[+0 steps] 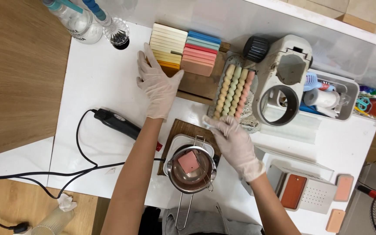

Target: Pouring melted wax into a rectangular mold and preparing various colored wax sample blocks.

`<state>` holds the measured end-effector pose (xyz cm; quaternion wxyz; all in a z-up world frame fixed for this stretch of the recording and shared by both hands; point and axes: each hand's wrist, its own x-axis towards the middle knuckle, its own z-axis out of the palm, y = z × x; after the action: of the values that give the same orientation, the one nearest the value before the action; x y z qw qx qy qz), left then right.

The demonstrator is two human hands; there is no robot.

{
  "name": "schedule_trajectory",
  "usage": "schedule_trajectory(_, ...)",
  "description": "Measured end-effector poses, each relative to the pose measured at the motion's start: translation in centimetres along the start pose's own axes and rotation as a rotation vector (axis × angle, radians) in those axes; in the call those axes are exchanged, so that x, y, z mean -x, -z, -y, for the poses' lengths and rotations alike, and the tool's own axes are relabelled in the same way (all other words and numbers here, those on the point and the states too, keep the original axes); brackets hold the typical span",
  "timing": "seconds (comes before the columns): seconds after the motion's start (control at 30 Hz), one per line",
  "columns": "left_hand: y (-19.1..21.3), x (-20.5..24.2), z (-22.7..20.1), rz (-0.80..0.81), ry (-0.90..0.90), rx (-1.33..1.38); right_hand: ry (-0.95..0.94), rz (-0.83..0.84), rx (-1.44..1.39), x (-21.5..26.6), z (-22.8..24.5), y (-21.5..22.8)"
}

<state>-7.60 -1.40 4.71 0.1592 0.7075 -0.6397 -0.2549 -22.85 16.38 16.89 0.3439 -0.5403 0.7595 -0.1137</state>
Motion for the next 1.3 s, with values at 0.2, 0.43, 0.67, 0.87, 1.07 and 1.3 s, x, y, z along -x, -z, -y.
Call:
schedule_trajectory(0.2,0.7,1.9,0.5,-0.106,-0.111,-0.014,0.173,-0.178,-0.118,9.4,-0.8,1.4)
schedule_trajectory(0.43,6.3,8.4,-0.7,-0.082,-0.199,-0.016,-0.079,-0.237,-0.288,17.6,-3.1,0.6)
schedule_trajectory(0.67,11.1,15.7,-4.4,-0.066,-0.259,-0.025,-0.395,-0.071,-1.369,23.3,-6.0,0.7)
schedule_trajectory(0.87,15.0,24.6,-6.9,-0.082,-0.437,0.029,-0.249,0.140,-1.845,27.8,-6.6,3.0)
schedule_trajectory(1.07,19.9,36.6,-10.5,0.329,-0.283,0.544,-0.195,0.130,-1.691,30.6,-7.8,5.2)
schedule_trajectory(1.3,15.8,48.6,-13.2,0.674,0.050,1.093,-0.090,0.189,-1.626,34.5,-11.1,8.1)
